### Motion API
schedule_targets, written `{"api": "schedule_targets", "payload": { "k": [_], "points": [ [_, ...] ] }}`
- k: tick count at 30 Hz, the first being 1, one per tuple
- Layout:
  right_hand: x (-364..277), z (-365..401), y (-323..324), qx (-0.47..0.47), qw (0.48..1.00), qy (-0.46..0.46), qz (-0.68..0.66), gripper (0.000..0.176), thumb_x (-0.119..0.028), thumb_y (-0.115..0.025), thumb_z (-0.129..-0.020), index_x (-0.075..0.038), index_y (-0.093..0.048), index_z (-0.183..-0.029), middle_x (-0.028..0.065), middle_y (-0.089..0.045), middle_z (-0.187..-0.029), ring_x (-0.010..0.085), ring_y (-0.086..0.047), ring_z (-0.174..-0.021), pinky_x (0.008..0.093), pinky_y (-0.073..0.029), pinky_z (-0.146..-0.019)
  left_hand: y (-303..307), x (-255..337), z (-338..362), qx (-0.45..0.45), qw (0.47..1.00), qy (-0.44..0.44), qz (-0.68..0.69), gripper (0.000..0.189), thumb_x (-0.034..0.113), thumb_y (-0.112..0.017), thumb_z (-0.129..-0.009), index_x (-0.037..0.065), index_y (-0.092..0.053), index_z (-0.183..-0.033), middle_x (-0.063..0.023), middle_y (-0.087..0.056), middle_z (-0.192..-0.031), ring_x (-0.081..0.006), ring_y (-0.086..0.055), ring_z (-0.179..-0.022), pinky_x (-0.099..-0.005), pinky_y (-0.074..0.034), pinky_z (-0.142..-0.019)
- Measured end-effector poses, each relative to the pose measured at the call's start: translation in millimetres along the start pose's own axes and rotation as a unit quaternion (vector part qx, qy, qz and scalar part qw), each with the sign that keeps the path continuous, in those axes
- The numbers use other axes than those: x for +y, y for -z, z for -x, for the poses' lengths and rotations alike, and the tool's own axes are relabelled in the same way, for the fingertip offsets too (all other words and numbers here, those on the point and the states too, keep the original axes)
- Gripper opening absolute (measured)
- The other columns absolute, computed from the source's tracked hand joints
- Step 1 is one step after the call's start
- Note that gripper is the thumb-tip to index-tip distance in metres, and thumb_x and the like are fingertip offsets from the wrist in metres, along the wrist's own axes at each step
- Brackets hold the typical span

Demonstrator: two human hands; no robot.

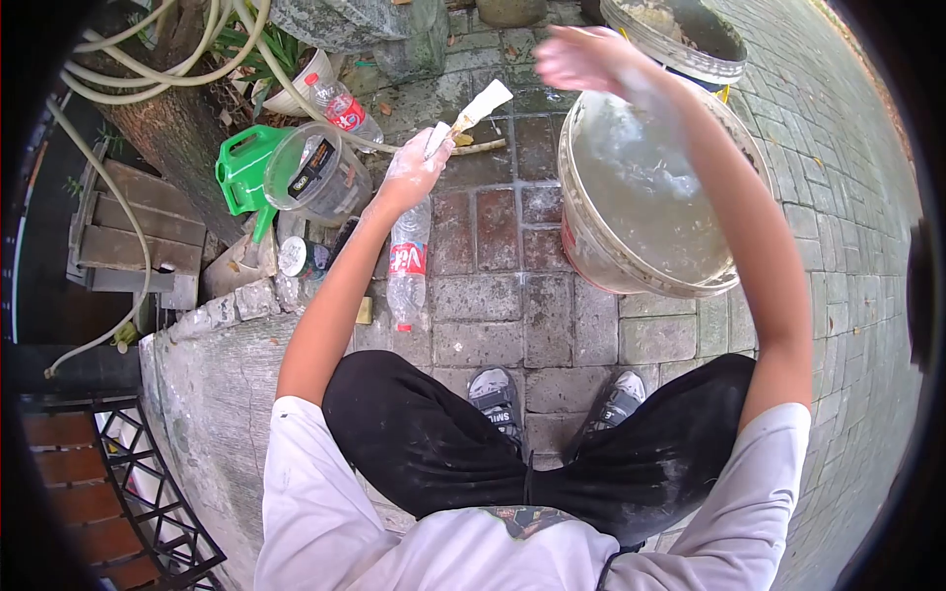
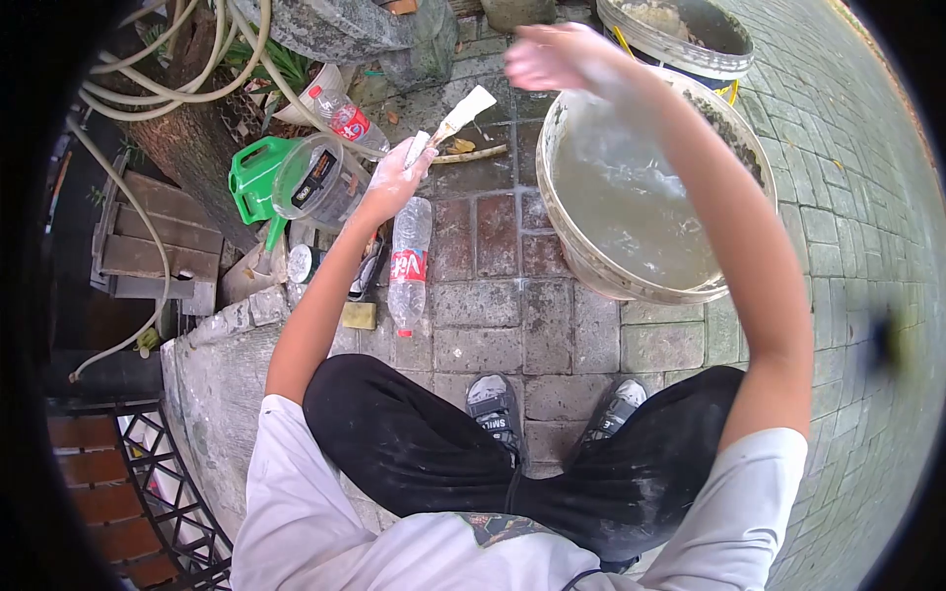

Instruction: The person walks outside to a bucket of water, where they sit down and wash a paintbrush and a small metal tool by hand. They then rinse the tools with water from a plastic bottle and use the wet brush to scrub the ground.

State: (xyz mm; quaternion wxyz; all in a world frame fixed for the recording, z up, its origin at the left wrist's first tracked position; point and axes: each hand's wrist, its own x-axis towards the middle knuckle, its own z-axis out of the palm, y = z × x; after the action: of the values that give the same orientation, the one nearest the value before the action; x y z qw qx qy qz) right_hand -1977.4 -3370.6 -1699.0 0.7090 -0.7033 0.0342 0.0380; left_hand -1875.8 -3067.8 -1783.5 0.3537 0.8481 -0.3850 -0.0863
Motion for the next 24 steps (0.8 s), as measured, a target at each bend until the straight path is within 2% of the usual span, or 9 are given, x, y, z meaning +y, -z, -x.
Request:
{"api": "schedule_targets", "payload": {
  "k": [2, 4, 6, 7, 10, 11, 14, 18, 24],
  "points": [
    [-6.0, -31.5, -45.2, 0.035, 0.989, 0.019, 0.145, 0.051, -0.045, -0.04, -0.097, 0.0, -0.056, -0.118, 0.0124, -0.066, -0.102, 0.0192, -0.066, -0.085, 0.0309, -0.054, -0.079, -2.2, 1.7, 0.3, 0.0, 1.0, -0.011, 0.007, 0.032, 0.033, -0.051, -0.093, 0.002, -0.054, -0.097, -0.0177, -0.058, -0.08, -0.0355, -0.057, -0.077, -0.041, -0.044, -0.071],
    [10.7, -60.9, -77.7, 0.11, 0.907, 0.062, 0.402, 0.066, -0.056, -0.031, -0.095, 0.001, -0.064, -0.098, 0.0177, -0.067, -0.095, 0.0282, -0.066, -0.088, 0.0401, -0.052, -0.08, 0.3, 14.7, 2.8, -0.002, 0.999, -0.031, 0.016, 0.031, 0.033, -0.05, -0.093, 0.001, -0.054, -0.096, -0.0165, -0.056, -0.077, -0.032, -0.056, -0.073, -0.0395, -0.044, -0.069],
    [19.8, -70.3, -91.5, 0.093, 0.881, 0.005, 0.465, 0.067, -0.057, -0.031, -0.094, 0.001, -0.066, -0.095, 0.0218, -0.066, -0.093, 0.0358, -0.064, -0.09, 0.0453, -0.05, -0.083, 5.8, 28.5, 6.8, 0.011, 0.999, -0.042, 0.031, 0.032, 0.033, -0.05, -0.094, 0.001, -0.054, -0.096, -0.0159, -0.055, -0.075, -0.03, -0.056, -0.072, -0.0385, -0.044, -0.069],
    [31.2, -71.6, -95.4, 0.149, 0.847, 0.054, 0.508, 0.066, -0.056, -0.034, -0.094, 0.002, -0.066, -0.092, 0.0241, -0.066, -0.091, 0.0393, -0.063, -0.091, 0.0453, -0.05, -0.082, 8.9, 27.2, 6.9, 0.002, 1.0, -0.022, 0.022, 0.031, 0.032, -0.051, -0.094, 0.001, -0.054, -0.096, -0.0132, -0.055, -0.074, -0.0263, -0.054, -0.07, -0.0366, -0.044, -0.068],
    [42.2, -73.9, -99.7, 0.196, 0.869, 0.073, 0.448, 0.065, -0.053, -0.034, -0.094, 0.003, -0.066, -0.088, 0.0255, -0.065, -0.089, 0.0401, -0.063, -0.089, 0.0468, -0.05, -0.08, 15.1, 27.8, 16.4, -0.005, 0.999, -0.014, 0.032, 0.031, 0.032, -0.052, -0.094, 0.001, -0.055, -0.096, -0.0094, -0.054, -0.073, -0.0216, -0.051, -0.068, -0.0344, -0.043, -0.066],
    [40.9, -76.6, -100.6, 0.203, 0.87, 0.078, 0.444, 0.065, -0.053, -0.033, -0.094, 0.003, -0.067, -0.087, 0.0255, -0.065, -0.088, 0.0401, -0.063, -0.088, 0.0468, -0.05, -0.079, 16.4, 29.3, 19.0, -0.008, 0.999, 0.005, 0.042, 0.03, 0.031, -0.052, -0.094, 0.001, -0.055, -0.097, -0.0065, -0.053, -0.072, -0.0172, -0.049, -0.067, -0.0323, -0.042, -0.065],
    [35.5, -86.8, -97.4, 0.224, 0.87, 0.088, 0.43, 0.067, -0.051, -0.031, -0.095, 0.003, -0.067, -0.083, 0.0254, -0.065, -0.084, 0.04, -0.064, -0.085, 0.0469, -0.051, -0.077, 22.8, 29.7, 18.2, -0.026, 0.995, 0.044, 0.088, 0.03, 0.03, -0.051, -0.095, 0.0, -0.055, -0.097, -0.0058, -0.052, -0.072, -0.0153, -0.048, -0.066, -0.0312, -0.041, -0.064],
    [34.2, -95.1, -88.4, 0.249, 0.867, 0.087, 0.422, 0.067, -0.051, -0.03, -0.095, 0.003, -0.067, -0.081, 0.0248, -0.066, -0.081, 0.0396, -0.064, -0.083, 0.0467, -0.051, -0.076, 26.1, 33.7, 17.2, -0.017, 0.998, 0.032, 0.051, 0.03, 0.03, -0.05, -0.095, 0.0, -0.054, -0.098, -0.0056, -0.051, -0.072, -0.0149, -0.047, -0.067, -0.0314, -0.041, -0.065],
    [33.5, -82.2, -73.6, 0.309, 0.831, 0.09, 0.454, 0.069, -0.053, -0.029, -0.095, 0.002, -0.067, -0.081, 0.0238, -0.066, -0.08, 0.0386, -0.065, -0.082, 0.0456, -0.052, -0.075, 27.9, 15.2, 18.8, -0.022, 0.999, 0.015, 0.021, 0.034, 0.032, -0.051, -0.094, -0.002, -0.054, -0.101, -0.0113, -0.054, -0.075, -0.0228, -0.051, -0.07, -0.0353, -0.043, -0.07]
  ]
}}
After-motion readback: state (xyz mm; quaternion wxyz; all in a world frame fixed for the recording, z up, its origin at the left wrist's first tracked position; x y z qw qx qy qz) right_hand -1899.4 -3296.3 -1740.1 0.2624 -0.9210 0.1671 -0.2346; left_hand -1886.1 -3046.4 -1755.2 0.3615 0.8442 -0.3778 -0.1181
